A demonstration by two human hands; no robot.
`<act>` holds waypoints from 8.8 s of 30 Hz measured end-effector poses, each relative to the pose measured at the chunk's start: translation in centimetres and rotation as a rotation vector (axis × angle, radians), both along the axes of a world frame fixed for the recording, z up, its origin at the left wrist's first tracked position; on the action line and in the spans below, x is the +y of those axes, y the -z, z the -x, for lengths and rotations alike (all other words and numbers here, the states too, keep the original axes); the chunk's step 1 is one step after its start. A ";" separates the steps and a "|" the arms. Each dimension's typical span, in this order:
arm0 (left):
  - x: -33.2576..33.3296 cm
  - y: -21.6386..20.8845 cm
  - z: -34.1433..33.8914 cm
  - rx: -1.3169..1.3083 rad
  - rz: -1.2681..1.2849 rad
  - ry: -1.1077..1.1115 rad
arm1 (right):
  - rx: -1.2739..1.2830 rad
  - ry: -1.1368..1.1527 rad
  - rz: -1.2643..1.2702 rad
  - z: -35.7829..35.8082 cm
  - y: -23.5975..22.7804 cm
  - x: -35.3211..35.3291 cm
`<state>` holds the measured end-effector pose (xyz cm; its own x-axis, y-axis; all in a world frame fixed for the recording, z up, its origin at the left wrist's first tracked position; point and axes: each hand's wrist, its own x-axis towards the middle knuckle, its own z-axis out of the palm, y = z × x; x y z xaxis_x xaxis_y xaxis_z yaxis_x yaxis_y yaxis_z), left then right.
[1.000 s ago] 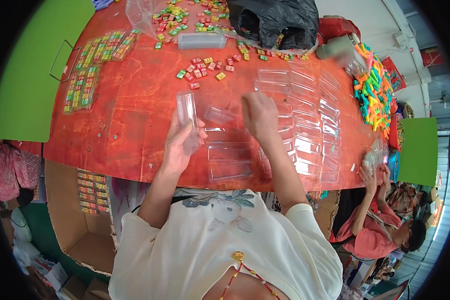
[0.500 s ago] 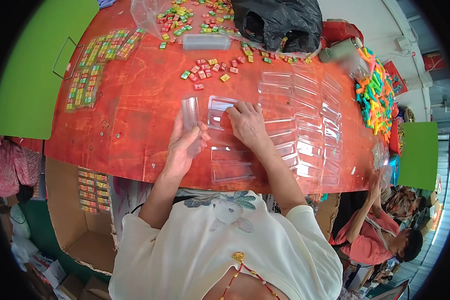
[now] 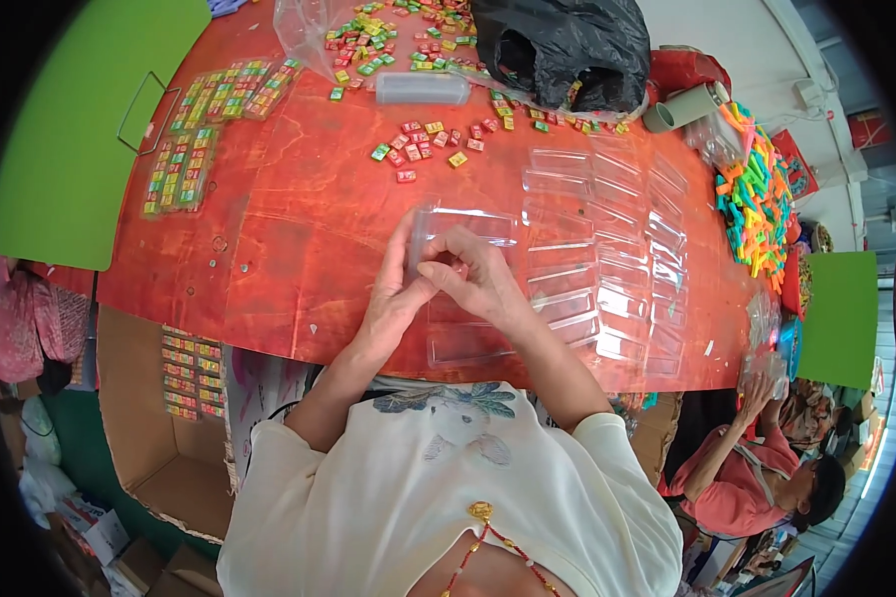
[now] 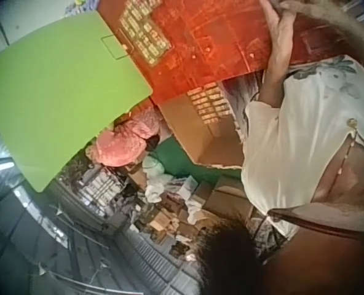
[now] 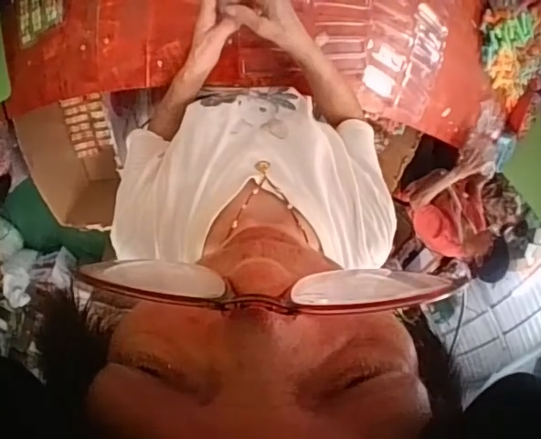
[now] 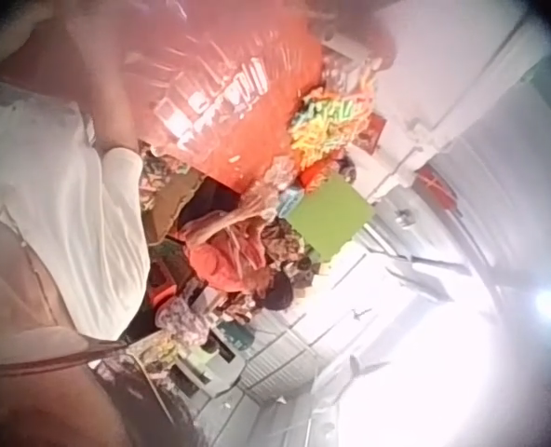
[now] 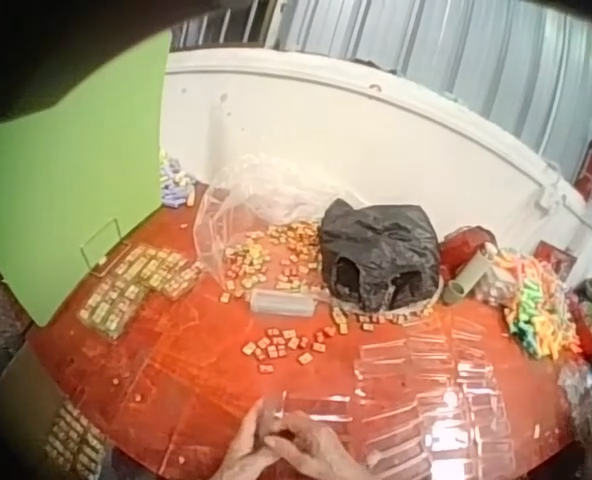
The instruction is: Packaging small colorful toy bricks into plastic blister packs for distribution.
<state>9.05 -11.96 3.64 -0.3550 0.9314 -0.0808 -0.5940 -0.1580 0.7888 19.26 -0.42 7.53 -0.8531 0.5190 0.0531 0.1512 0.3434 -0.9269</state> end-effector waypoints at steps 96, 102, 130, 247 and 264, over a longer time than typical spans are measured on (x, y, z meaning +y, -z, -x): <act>1.0 2.8 4.1 -0.302 -0.042 -0.040 | -0.264 -0.228 -0.984 7.2 4.2 15.3; 1.1 3.3 4.3 -0.319 -0.019 -0.022 | -0.105 -0.138 -0.994 10.5 5.9 15.8; 0.5 1.8 1.9 -0.158 0.004 -0.083 | 0.006 -0.201 0.245 3.0 2.2 1.9; -6.6 0.7 4.3 -0.054 -0.022 -0.184 | -0.017 -0.173 0.042 7.2 0.8 -5.2; -6.2 3.2 3.8 1.753 0.481 -0.154 | -0.069 -0.056 -1.153 8.6 5.0 -0.9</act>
<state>5.28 -18.11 0.40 -0.3861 0.8967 0.2164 0.8720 0.2782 0.4029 10.64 -1.28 2.55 -0.8928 0.1541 0.4232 0.1473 0.9879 -0.0490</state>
